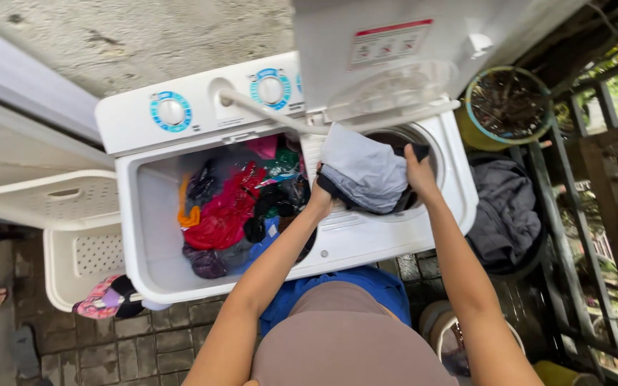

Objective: Using a twin-tub washing machine to wash and spin-dry clothes, including moving garments between tubs.

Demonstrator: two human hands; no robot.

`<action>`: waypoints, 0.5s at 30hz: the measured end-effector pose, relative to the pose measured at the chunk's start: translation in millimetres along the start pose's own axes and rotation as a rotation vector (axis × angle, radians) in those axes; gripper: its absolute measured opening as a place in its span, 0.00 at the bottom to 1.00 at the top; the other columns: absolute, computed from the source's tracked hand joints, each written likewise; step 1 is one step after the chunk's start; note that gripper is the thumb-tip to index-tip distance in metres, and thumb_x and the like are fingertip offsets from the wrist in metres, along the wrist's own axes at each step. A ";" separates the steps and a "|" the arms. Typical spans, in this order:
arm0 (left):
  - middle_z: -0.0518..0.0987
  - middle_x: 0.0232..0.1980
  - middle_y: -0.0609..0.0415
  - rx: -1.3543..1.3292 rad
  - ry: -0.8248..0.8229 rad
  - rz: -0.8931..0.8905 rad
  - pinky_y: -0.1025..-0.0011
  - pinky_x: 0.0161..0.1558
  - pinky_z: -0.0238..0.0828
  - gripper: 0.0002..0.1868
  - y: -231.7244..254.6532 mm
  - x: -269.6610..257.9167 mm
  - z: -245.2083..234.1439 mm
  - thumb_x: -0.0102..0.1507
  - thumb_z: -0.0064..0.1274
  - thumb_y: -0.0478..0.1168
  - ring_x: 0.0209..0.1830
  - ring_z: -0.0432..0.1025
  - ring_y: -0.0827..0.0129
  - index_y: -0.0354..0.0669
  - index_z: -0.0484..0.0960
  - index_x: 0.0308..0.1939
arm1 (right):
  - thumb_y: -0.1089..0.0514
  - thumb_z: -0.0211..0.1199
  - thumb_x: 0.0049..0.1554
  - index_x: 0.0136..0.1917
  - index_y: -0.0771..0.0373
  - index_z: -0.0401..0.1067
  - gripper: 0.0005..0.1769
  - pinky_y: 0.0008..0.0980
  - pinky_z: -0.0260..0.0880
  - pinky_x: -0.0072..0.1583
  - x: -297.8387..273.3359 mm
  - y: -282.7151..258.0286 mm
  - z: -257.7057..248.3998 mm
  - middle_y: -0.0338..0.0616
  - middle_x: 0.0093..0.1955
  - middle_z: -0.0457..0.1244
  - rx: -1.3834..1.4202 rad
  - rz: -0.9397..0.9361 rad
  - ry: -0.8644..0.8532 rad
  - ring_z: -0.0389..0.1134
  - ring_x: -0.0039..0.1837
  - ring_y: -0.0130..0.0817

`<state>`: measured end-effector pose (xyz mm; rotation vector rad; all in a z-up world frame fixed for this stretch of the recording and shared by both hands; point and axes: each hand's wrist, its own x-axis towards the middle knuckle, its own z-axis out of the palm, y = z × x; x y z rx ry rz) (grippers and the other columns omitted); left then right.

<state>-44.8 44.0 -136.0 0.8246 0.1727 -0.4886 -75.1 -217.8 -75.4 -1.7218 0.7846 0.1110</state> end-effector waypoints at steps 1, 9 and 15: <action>0.69 0.70 0.45 0.002 -0.008 -0.012 0.60 0.68 0.62 0.27 -2.7 0.7 9.0 0.71 0.40 0.48 0.71 0.66 0.54 0.40 0.63 0.72 | 0.25 0.52 0.60 0.77 0.65 0.53 0.50 0.46 0.62 0.69 -1.0 -4.4 -15.0 0.60 0.72 0.60 0.004 0.007 0.012 0.61 0.73 0.51; 0.66 0.68 0.28 0.915 0.057 0.510 0.63 0.72 0.55 0.35 -27.5 15.5 39.3 0.58 0.47 0.22 0.71 0.64 0.41 0.34 0.54 0.67 | 0.25 0.52 0.61 0.72 0.74 0.58 0.51 0.55 0.65 0.64 -17.4 -82.3 -71.0 0.73 0.57 0.66 -0.582 -0.139 0.389 0.67 0.63 0.68; 0.60 0.70 0.22 1.588 0.262 0.524 0.48 0.71 0.51 0.47 20.0 -35.6 87.6 0.46 0.56 0.28 0.73 0.57 0.32 0.26 0.55 0.69 | 0.26 0.62 0.56 0.67 0.77 0.56 0.52 0.54 0.67 0.60 3.5 -67.5 -61.8 0.75 0.55 0.65 -0.646 -0.208 0.192 0.67 0.60 0.68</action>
